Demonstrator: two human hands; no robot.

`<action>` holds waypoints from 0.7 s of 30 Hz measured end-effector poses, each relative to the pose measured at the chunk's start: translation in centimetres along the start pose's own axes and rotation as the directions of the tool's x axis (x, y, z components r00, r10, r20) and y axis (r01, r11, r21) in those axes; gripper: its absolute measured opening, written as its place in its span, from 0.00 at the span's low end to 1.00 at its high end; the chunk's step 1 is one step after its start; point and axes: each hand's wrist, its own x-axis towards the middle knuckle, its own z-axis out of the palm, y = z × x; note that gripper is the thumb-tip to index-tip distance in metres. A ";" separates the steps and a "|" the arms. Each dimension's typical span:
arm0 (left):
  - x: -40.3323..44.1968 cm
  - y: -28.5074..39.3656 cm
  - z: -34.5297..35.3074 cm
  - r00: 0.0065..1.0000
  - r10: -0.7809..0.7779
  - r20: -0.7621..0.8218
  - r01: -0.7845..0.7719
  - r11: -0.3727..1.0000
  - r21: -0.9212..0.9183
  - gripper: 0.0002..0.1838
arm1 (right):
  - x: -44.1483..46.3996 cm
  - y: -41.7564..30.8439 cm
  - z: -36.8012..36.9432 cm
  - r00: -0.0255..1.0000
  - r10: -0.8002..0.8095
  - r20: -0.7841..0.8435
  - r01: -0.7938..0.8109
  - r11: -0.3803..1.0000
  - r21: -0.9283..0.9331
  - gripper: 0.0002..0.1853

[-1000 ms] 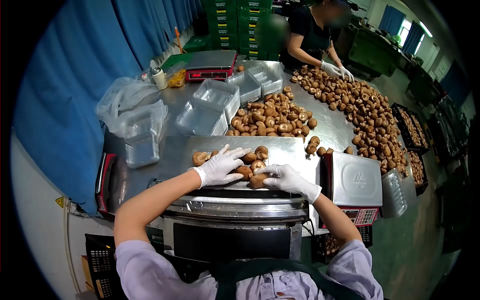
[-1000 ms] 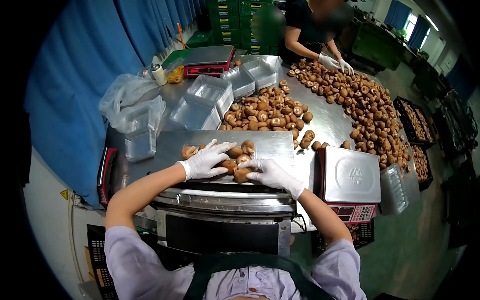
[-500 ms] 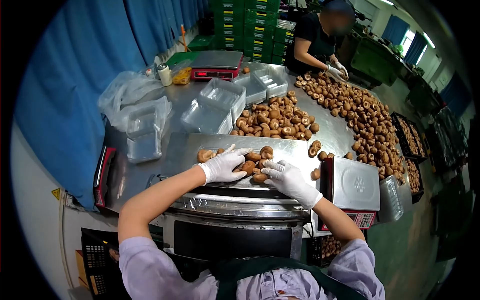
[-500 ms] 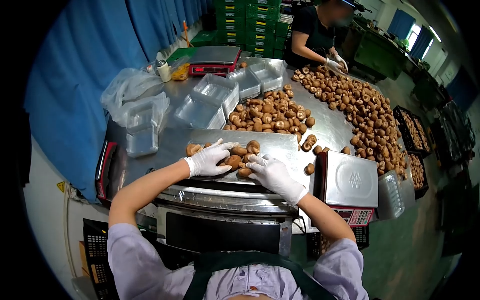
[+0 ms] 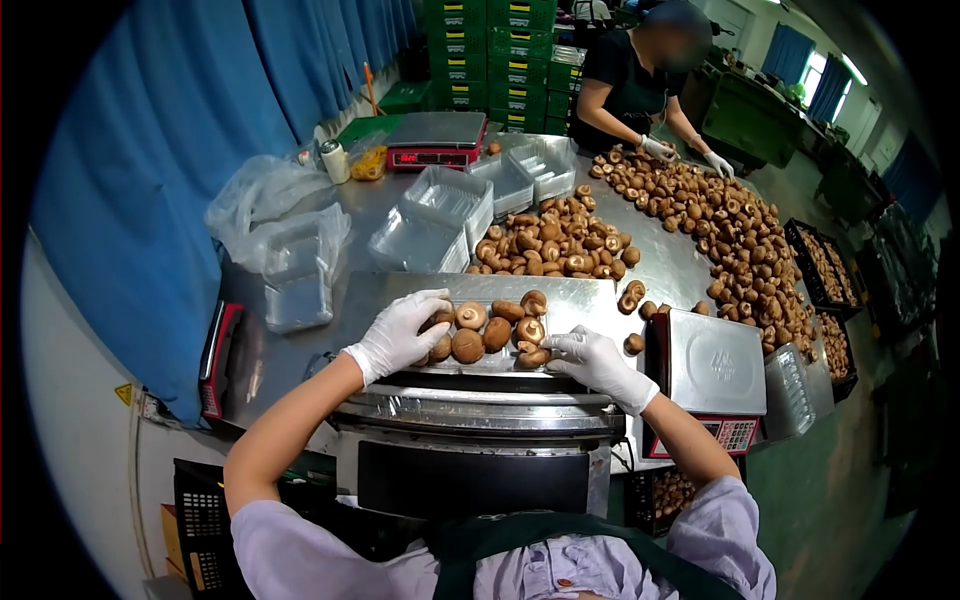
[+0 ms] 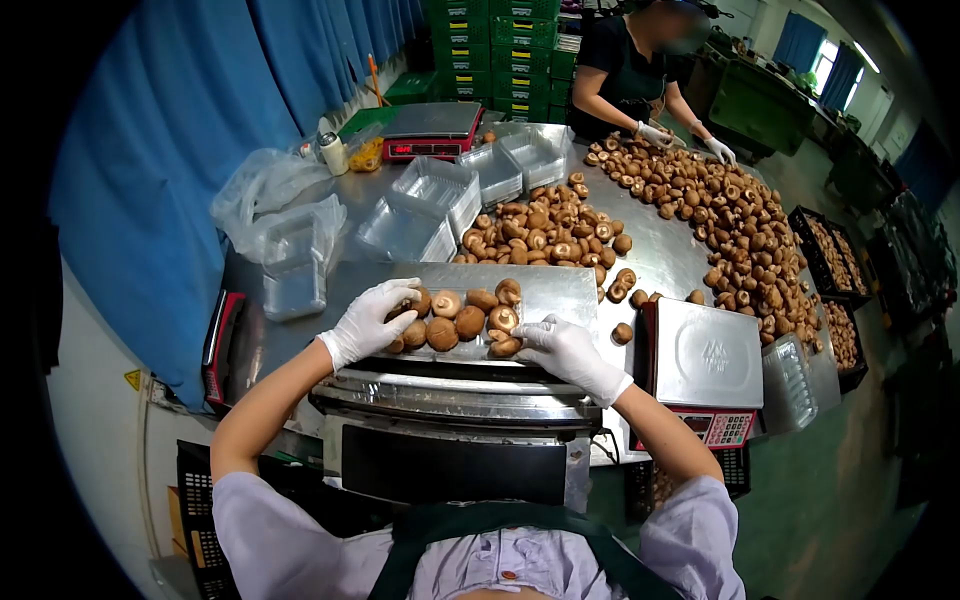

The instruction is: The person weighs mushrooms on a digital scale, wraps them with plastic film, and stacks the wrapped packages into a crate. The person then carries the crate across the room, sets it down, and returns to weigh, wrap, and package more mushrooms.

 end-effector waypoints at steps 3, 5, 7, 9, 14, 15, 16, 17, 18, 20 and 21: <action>-0.9 -0.8 0.1 0.998 -0.052 -0.036 0.054 0.997 0.057 0.15 | 0.6 -0.5 0.2 0.997 -0.033 -0.074 0.039 0.996 0.078 0.15; -1.3 -1.2 0.4 0.984 -0.161 -0.072 0.161 0.987 -0.010 0.15 | 1.4 -0.8 0.5 0.997 -0.018 -0.080 0.030 0.987 0.157 0.13; -1.4 -1.5 0.7 0.976 -0.205 -0.074 0.202 0.978 -0.047 0.15 | 2.4 -0.8 1.2 0.977 0.207 0.043 -0.208 0.905 0.371 0.11; -1.5 -1.7 0.7 0.966 -0.246 -0.076 0.239 0.967 -0.086 0.15 | 2.9 -2.1 1.2 0.956 0.286 0.068 -0.291 0.888 0.356 0.11; -2.5 -1.8 0.2 0.972 -0.219 -0.080 0.209 0.971 -0.114 0.15 | 2.1 -3.0 1.0 0.971 -0.040 -0.235 0.008 0.991 -0.137 0.10; -2.9 -1.8 0.0 0.972 -0.219 -0.080 0.209 0.971 -0.117 0.15 | 1.8 -2.8 0.9 0.949 -0.157 -0.273 0.100 0.972 -0.210 0.10; -3.3 -1.9 -0.4 0.981 -0.182 -0.068 0.178 0.982 -0.064 0.15 | 1.6 -2.5 0.7 0.950 -0.156 -0.271 0.099 0.972 -0.212 0.10; -3.7 -1.9 -0.7 0.988 -0.145 -0.053 0.145 0.989 -0.012 0.15 | 1.2 -2.0 0.5 0.965 -0.098 -0.242 0.057 0.984 -0.171 0.10; -4.2 -1.9 -1.0 0.988 -0.146 -0.053 0.145 0.989 -0.014 0.15 | 0.8 -1.6 0.3 0.977 -0.041 -0.211 0.013 0.991 -0.131 0.10; -5.2 -1.7 -1.6 0.992 -0.128 -0.022 0.129 0.990 0.064 0.15 | 0.0 -1.1 -0.4 0.980 -0.044 -0.194 0.016 0.990 -0.142 0.11; -5.7 -1.7 -2.1 0.992 -0.126 -0.021 0.127 0.990 0.062 0.15 | -0.3 -1.1 -0.9 0.982 -0.048 -0.182 0.020 0.988 -0.150 0.12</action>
